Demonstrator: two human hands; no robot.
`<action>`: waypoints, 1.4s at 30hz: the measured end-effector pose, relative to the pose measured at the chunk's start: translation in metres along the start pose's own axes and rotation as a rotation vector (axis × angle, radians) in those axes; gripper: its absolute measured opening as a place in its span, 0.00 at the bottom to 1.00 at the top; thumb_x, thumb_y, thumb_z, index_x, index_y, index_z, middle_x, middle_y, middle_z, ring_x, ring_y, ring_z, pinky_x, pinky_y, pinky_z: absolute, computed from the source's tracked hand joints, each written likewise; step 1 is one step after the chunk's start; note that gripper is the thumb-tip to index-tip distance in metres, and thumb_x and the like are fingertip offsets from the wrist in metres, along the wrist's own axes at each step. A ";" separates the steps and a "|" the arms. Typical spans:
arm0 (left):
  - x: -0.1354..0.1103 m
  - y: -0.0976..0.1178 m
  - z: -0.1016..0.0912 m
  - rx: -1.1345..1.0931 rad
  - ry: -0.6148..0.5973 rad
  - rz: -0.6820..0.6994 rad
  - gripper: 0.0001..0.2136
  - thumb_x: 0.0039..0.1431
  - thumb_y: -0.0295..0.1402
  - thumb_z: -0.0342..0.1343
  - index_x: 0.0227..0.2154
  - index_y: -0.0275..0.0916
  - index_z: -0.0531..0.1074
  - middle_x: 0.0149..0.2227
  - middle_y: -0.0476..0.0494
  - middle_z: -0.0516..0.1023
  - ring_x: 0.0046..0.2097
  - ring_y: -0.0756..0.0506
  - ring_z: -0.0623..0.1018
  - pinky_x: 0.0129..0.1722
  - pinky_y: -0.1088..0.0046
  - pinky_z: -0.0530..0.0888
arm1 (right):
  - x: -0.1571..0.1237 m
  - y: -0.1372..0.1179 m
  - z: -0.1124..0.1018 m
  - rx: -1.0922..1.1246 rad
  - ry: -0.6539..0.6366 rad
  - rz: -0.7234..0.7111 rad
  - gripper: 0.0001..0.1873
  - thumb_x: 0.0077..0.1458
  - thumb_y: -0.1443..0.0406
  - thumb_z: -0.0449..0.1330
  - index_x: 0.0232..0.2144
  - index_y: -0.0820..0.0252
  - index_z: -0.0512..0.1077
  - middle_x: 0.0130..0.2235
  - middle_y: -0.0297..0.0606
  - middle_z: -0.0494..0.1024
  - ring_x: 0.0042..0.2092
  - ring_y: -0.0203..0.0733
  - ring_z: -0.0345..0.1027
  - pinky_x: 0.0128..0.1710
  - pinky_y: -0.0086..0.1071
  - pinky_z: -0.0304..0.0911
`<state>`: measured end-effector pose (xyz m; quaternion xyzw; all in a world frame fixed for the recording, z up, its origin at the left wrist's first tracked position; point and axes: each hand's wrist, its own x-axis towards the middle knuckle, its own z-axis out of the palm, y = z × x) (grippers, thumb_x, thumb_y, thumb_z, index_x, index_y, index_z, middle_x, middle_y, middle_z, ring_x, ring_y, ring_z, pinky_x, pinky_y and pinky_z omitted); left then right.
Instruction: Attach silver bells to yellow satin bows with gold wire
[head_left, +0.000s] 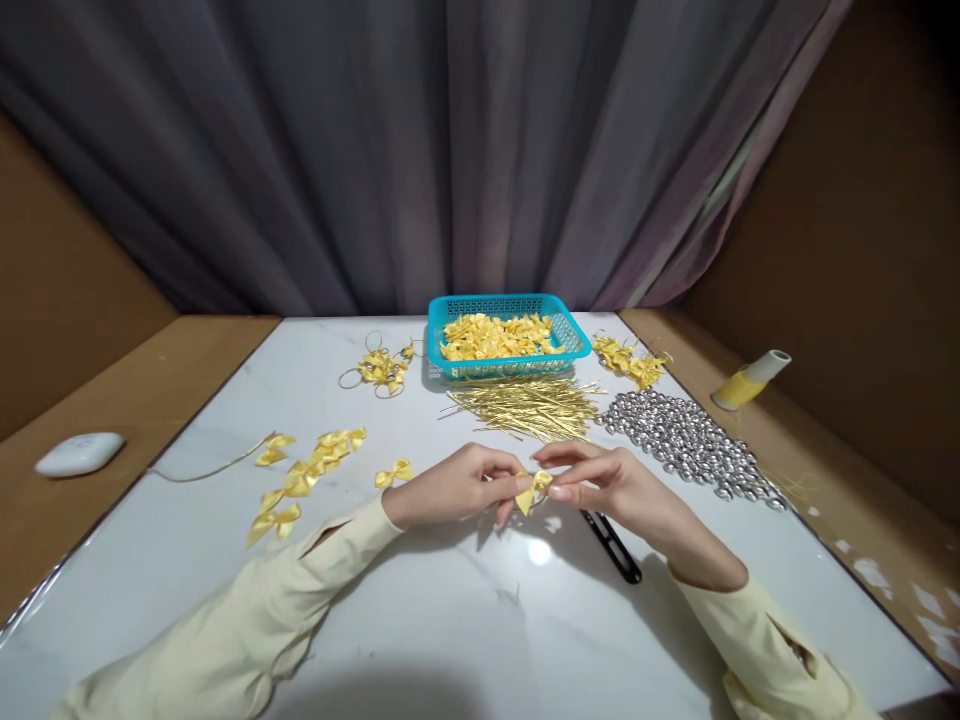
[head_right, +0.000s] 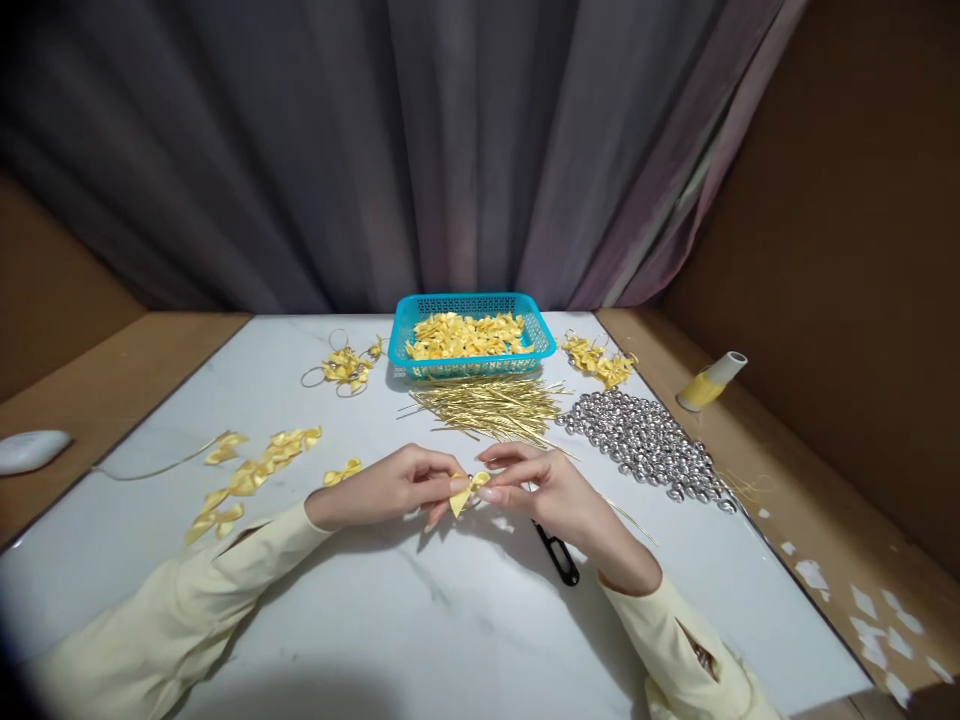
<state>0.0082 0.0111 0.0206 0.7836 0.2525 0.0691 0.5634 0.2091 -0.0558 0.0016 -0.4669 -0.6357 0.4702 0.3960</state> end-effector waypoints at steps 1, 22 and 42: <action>-0.001 0.001 -0.001 0.000 0.008 -0.002 0.15 0.60 0.38 0.45 0.26 0.34 0.70 0.19 0.51 0.69 0.22 0.53 0.62 0.24 0.79 0.60 | 0.000 0.001 -0.001 -0.021 -0.020 -0.012 0.07 0.47 0.60 0.62 0.29 0.53 0.78 0.44 0.40 0.73 0.43 0.43 0.68 0.42 0.38 0.65; -0.004 0.012 0.003 -0.003 0.112 -0.081 0.13 0.59 0.37 0.45 0.28 0.36 0.71 0.23 0.49 0.74 0.23 0.52 0.68 0.25 0.78 0.61 | -0.003 -0.004 0.010 -0.438 0.159 -0.350 0.07 0.51 0.70 0.58 0.27 0.59 0.77 0.32 0.38 0.77 0.31 0.37 0.70 0.31 0.30 0.65; -0.009 0.011 0.022 -0.400 0.162 -0.242 0.21 0.57 0.46 0.45 0.27 0.35 0.76 0.32 0.41 0.80 0.34 0.47 0.73 0.32 0.73 0.62 | -0.006 -0.004 0.025 -0.463 0.399 -0.351 0.08 0.49 0.72 0.58 0.26 0.60 0.77 0.30 0.38 0.77 0.30 0.38 0.71 0.30 0.29 0.66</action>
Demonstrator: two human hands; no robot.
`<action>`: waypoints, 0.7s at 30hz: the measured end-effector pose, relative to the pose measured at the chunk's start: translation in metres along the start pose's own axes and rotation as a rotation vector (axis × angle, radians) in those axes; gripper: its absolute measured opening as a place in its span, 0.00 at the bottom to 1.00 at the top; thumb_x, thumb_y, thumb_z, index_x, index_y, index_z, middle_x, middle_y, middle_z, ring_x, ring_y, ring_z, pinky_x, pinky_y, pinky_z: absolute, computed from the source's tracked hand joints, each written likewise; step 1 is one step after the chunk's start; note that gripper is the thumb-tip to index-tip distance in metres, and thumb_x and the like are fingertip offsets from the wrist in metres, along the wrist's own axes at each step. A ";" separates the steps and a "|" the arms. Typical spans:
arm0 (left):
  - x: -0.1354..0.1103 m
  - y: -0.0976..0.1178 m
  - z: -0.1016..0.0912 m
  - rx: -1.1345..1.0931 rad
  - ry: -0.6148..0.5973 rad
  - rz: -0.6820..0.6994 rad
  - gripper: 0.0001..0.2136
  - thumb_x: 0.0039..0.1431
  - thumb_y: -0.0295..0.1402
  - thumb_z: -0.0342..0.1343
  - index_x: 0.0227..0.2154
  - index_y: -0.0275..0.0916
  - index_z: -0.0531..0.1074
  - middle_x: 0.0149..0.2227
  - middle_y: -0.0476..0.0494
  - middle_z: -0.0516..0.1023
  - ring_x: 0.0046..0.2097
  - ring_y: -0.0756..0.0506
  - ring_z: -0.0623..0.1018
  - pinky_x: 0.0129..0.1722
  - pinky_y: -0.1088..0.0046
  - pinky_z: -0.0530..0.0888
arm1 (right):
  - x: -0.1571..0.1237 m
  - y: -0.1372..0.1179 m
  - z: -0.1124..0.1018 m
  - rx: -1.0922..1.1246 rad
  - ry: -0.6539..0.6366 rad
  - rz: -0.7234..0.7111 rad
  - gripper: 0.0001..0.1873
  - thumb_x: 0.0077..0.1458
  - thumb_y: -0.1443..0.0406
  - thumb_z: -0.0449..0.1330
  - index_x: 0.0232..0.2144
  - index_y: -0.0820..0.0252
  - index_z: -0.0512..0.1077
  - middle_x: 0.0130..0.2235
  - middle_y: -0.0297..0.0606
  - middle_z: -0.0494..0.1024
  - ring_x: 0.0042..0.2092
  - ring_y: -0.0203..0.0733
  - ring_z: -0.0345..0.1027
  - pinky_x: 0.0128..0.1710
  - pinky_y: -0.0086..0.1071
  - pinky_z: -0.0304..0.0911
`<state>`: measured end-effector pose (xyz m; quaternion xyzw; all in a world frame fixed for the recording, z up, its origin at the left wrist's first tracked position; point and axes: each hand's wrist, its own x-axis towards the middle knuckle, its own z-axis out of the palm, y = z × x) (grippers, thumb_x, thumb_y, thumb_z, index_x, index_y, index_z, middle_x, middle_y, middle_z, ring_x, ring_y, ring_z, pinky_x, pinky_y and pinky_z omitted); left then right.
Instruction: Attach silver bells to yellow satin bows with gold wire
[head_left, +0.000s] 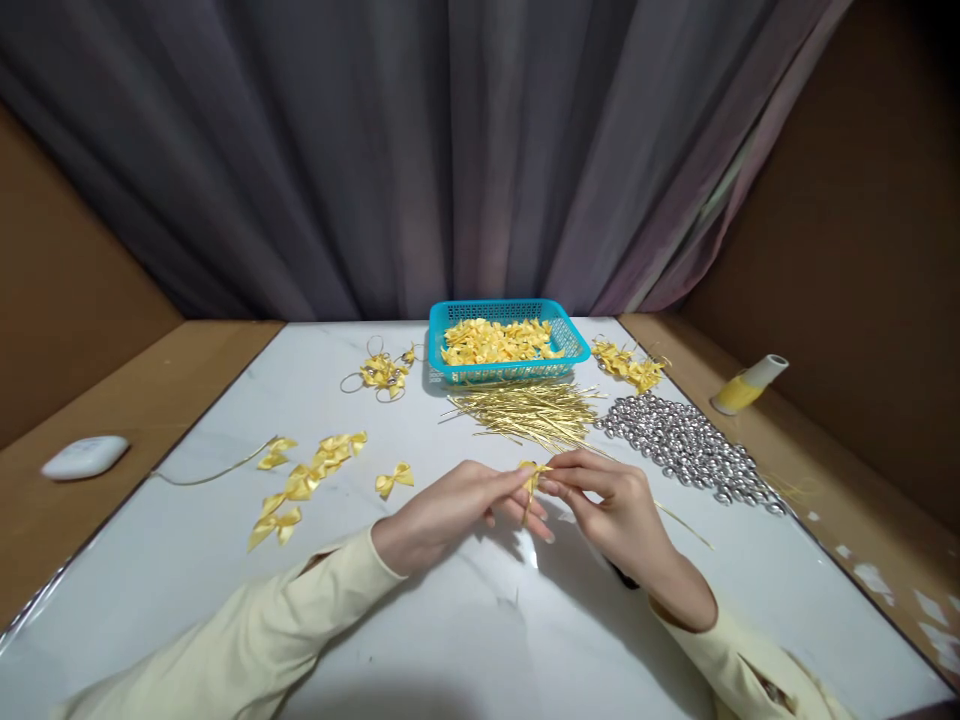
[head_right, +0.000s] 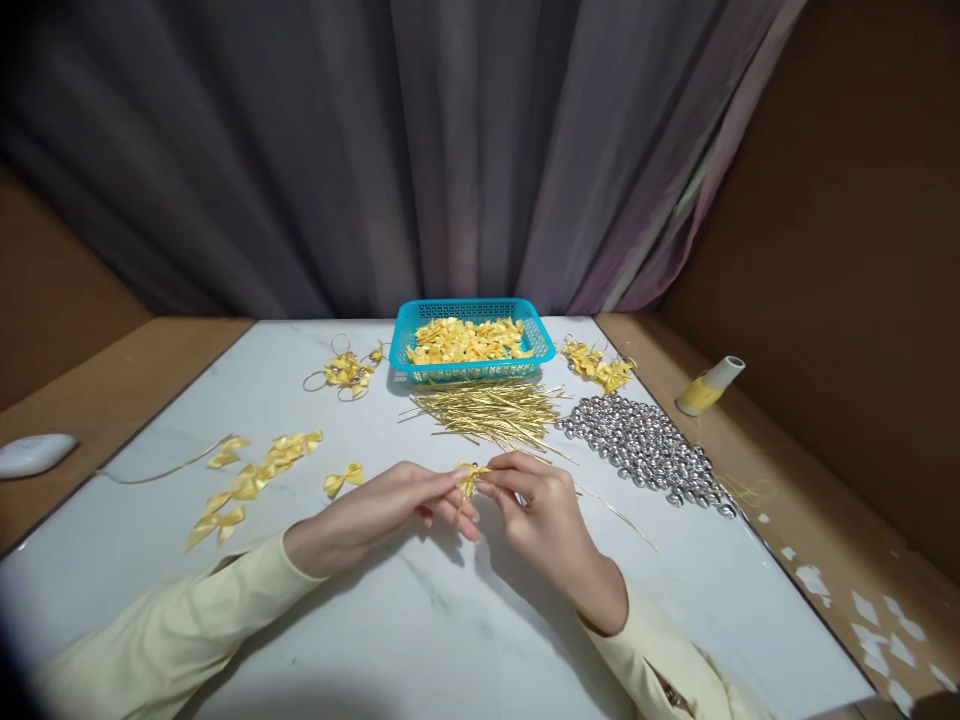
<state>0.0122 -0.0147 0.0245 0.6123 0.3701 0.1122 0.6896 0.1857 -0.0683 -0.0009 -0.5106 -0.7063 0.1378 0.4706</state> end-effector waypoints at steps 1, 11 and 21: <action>0.002 -0.002 -0.002 -0.029 0.009 -0.034 0.22 0.56 0.47 0.45 0.27 0.35 0.76 0.31 0.41 0.79 0.33 0.47 0.73 0.30 0.73 0.62 | 0.001 0.001 -0.001 0.004 -0.010 0.004 0.08 0.49 0.72 0.58 0.26 0.59 0.77 0.30 0.38 0.77 0.30 0.38 0.71 0.30 0.29 0.66; 0.009 0.000 -0.009 0.003 0.164 0.135 0.11 0.48 0.39 0.58 0.29 0.36 0.69 0.27 0.50 0.70 0.28 0.51 0.68 0.28 0.76 0.63 | 0.003 0.002 -0.004 0.038 -0.077 -0.043 0.08 0.50 0.71 0.57 0.26 0.58 0.77 0.30 0.38 0.77 0.29 0.37 0.71 0.30 0.29 0.67; 0.004 0.009 -0.007 0.314 -0.003 0.156 0.17 0.59 0.42 0.43 0.24 0.36 0.68 0.26 0.47 0.74 0.27 0.51 0.68 0.29 0.75 0.62 | 0.002 0.000 -0.005 0.052 -0.084 -0.050 0.09 0.50 0.71 0.57 0.25 0.59 0.77 0.29 0.38 0.77 0.30 0.37 0.71 0.31 0.28 0.66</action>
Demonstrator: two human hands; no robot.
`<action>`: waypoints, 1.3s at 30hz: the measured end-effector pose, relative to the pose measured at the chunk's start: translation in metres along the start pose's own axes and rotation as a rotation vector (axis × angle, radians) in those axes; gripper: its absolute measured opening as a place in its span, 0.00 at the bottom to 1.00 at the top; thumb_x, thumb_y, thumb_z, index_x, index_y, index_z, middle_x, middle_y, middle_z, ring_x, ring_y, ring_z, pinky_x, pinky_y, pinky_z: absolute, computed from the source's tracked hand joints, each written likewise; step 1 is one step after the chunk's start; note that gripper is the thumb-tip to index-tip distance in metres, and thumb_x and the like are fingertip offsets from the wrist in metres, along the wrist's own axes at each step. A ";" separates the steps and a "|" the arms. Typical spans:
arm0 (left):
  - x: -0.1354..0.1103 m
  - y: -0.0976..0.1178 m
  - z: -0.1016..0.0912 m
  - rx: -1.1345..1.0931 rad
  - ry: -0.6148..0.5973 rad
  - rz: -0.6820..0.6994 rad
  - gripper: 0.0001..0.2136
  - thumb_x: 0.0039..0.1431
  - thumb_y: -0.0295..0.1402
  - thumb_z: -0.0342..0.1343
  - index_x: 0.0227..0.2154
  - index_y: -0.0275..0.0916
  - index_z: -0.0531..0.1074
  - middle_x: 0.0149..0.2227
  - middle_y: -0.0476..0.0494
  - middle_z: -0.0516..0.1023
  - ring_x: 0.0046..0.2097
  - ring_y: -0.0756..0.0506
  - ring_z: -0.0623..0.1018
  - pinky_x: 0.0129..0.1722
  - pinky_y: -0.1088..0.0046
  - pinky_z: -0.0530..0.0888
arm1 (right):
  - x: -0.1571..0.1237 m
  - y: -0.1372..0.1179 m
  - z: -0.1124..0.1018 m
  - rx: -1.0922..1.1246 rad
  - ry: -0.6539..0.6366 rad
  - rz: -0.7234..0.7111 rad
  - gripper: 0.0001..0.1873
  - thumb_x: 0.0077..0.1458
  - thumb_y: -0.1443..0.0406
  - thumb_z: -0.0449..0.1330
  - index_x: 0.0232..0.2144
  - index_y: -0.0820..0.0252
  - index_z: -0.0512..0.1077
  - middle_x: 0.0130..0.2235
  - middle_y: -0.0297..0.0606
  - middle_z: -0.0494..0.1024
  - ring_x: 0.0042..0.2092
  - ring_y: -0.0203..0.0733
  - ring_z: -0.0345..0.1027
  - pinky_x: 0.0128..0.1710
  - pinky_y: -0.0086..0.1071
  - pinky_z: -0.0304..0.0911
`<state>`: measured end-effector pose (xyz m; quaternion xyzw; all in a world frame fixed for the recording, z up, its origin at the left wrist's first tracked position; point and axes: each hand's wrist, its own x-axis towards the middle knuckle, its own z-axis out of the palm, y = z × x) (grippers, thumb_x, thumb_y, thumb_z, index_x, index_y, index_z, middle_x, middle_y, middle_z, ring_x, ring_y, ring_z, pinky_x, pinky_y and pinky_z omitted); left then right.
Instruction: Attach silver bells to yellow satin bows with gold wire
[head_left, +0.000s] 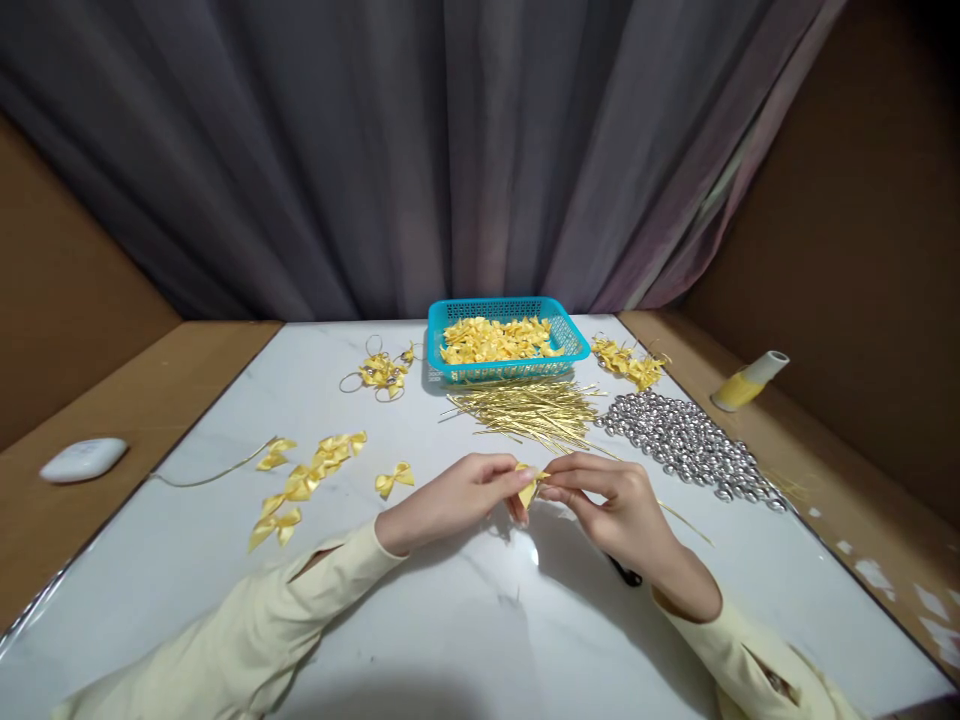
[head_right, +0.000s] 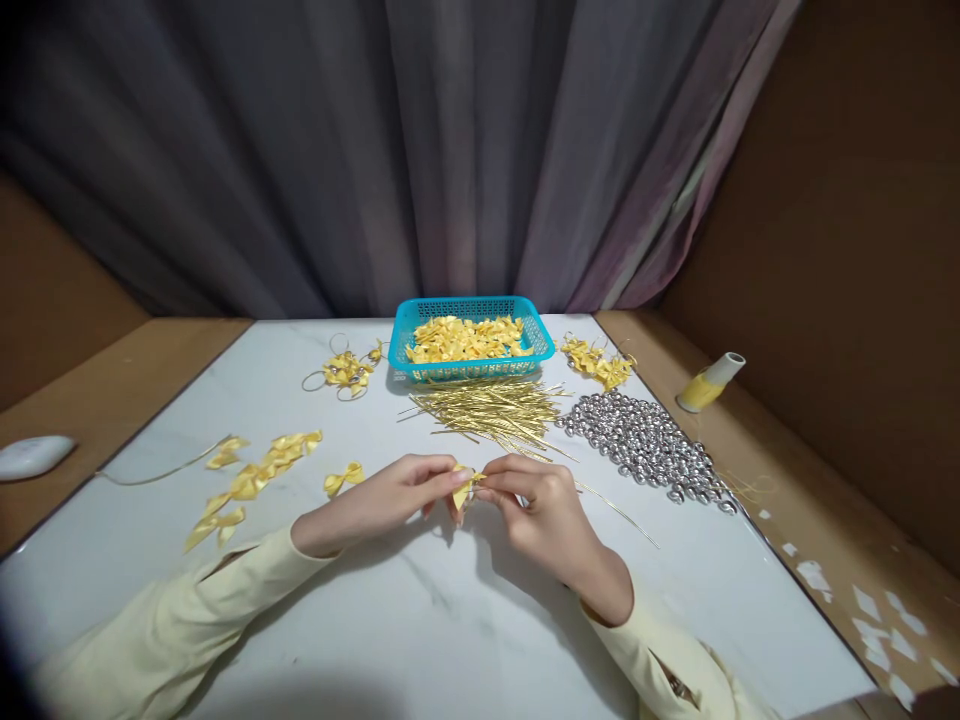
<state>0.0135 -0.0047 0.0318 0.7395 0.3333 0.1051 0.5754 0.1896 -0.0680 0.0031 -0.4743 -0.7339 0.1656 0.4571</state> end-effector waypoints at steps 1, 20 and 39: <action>0.000 0.001 0.000 0.010 0.002 0.015 0.16 0.59 0.41 0.43 0.24 0.36 0.68 0.26 0.47 0.74 0.27 0.51 0.67 0.29 0.75 0.62 | 0.000 0.000 0.000 0.004 0.003 0.008 0.09 0.50 0.71 0.57 0.25 0.59 0.77 0.29 0.38 0.77 0.30 0.37 0.71 0.31 0.29 0.67; 0.000 -0.002 -0.006 -0.025 0.258 0.134 0.15 0.59 0.39 0.46 0.23 0.36 0.68 0.25 0.49 0.70 0.30 0.50 0.69 0.33 0.74 0.64 | 0.006 -0.003 -0.016 0.261 0.024 0.087 0.08 0.49 0.68 0.61 0.31 0.51 0.78 0.41 0.36 0.77 0.43 0.44 0.70 0.44 0.40 0.66; -0.004 -0.005 0.005 0.405 0.314 0.282 0.14 0.59 0.33 0.44 0.20 0.37 0.67 0.21 0.51 0.66 0.23 0.52 0.61 0.25 0.75 0.58 | 0.003 0.006 -0.013 0.473 0.065 0.271 0.06 0.48 0.64 0.62 0.23 0.56 0.77 0.24 0.36 0.77 0.31 0.40 0.68 0.32 0.34 0.65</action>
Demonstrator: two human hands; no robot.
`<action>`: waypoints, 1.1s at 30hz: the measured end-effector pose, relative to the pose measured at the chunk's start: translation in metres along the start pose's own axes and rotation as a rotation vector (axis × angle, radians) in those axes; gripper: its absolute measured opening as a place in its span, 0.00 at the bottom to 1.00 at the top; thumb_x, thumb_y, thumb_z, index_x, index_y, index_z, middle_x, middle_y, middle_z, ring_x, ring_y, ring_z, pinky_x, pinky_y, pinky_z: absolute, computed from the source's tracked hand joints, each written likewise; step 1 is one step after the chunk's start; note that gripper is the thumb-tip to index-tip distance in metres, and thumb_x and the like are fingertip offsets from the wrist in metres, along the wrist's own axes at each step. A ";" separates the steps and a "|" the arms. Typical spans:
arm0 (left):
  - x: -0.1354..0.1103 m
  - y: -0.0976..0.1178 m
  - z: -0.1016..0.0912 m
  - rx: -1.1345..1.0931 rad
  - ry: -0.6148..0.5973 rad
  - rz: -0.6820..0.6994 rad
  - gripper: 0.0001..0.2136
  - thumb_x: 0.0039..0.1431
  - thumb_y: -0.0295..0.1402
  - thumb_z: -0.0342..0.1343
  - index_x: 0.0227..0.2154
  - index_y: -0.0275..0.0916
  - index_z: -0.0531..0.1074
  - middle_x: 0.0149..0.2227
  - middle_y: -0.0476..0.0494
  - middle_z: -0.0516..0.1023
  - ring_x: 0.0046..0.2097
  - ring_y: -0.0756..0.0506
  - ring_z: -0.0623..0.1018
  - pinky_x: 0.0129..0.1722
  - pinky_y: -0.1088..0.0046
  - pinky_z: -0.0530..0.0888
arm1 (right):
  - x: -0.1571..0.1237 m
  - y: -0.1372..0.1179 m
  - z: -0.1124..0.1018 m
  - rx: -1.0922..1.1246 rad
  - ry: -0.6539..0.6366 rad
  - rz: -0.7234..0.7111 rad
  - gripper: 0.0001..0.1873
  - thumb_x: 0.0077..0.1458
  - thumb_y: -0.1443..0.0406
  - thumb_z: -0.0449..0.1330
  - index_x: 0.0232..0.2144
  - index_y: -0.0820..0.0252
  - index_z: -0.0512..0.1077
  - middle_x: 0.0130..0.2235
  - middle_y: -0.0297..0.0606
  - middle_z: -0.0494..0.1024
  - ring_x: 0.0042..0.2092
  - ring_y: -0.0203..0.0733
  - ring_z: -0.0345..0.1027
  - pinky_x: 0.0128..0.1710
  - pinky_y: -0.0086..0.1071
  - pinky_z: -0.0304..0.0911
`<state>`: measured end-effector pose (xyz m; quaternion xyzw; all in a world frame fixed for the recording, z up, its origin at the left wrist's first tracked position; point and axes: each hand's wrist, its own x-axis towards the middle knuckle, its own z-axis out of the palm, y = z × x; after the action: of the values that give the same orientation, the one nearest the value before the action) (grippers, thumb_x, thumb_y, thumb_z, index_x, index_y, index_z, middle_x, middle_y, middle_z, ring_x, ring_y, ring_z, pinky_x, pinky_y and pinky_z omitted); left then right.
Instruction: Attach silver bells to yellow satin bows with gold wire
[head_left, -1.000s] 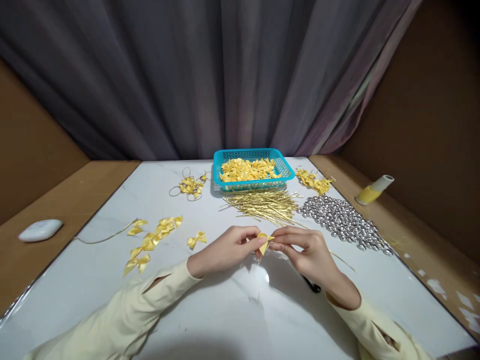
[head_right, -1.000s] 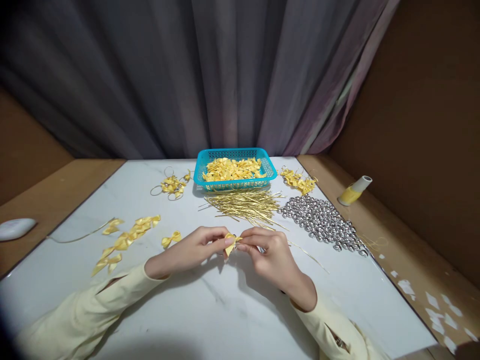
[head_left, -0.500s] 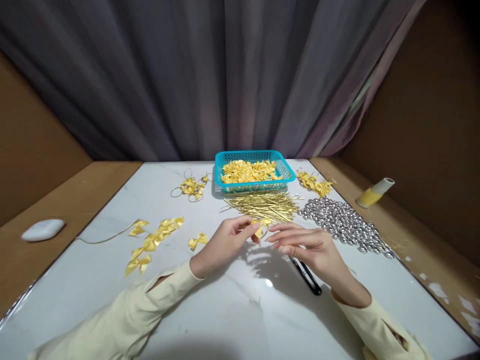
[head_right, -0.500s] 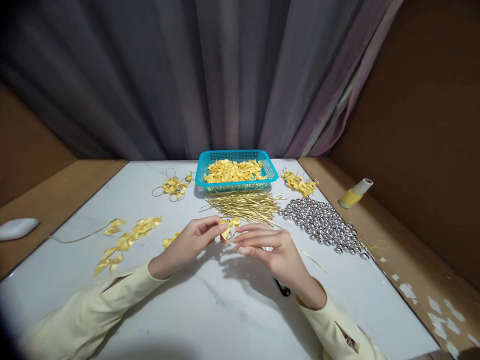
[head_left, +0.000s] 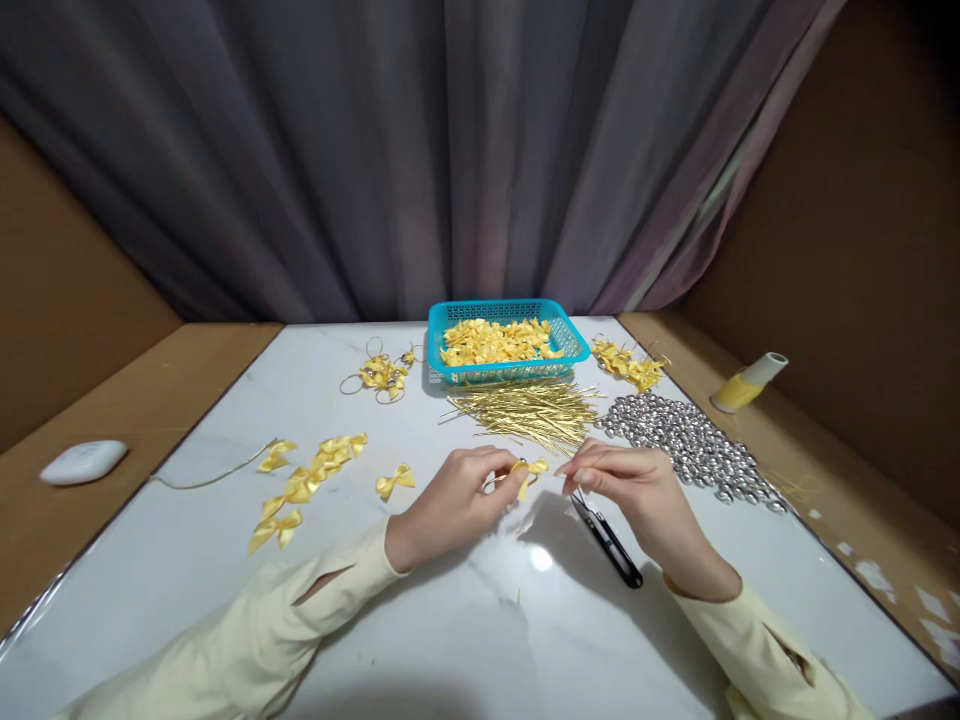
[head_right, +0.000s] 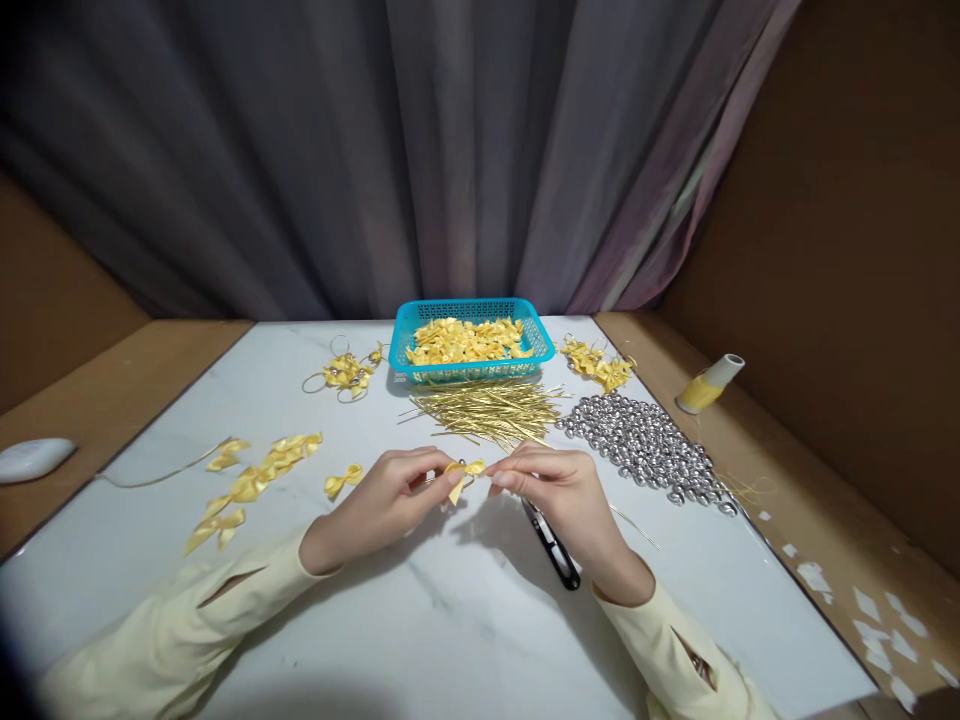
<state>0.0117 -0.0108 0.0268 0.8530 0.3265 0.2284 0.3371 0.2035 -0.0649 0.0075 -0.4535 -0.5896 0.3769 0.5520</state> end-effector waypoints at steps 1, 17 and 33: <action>0.000 0.001 0.000 -0.004 -0.002 0.002 0.14 0.59 0.32 0.45 0.19 0.37 0.67 0.20 0.52 0.66 0.23 0.52 0.61 0.25 0.75 0.58 | 0.000 0.001 -0.001 0.019 0.011 0.010 0.06 0.48 0.65 0.62 0.22 0.56 0.77 0.24 0.36 0.77 0.31 0.40 0.68 0.31 0.34 0.65; 0.000 0.009 -0.001 -0.380 -0.047 -0.301 0.16 0.58 0.39 0.46 0.19 0.36 0.68 0.22 0.49 0.70 0.26 0.51 0.67 0.28 0.75 0.62 | -0.005 -0.010 0.010 -0.352 -0.041 -0.229 0.06 0.51 0.68 0.58 0.29 0.58 0.75 0.25 0.35 0.77 0.26 0.36 0.68 0.27 0.30 0.63; -0.001 0.004 0.006 -0.131 0.151 -0.228 0.15 0.57 0.37 0.47 0.17 0.37 0.65 0.19 0.52 0.61 0.24 0.51 0.60 0.24 0.76 0.58 | -0.008 -0.012 0.017 -0.401 -0.052 -0.267 0.07 0.53 0.71 0.55 0.30 0.58 0.72 0.34 0.37 0.76 0.37 0.40 0.65 0.37 0.35 0.61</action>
<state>0.0164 -0.0161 0.0261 0.7670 0.4300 0.2729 0.3903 0.1852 -0.0756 0.0145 -0.4621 -0.7214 0.1876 0.4804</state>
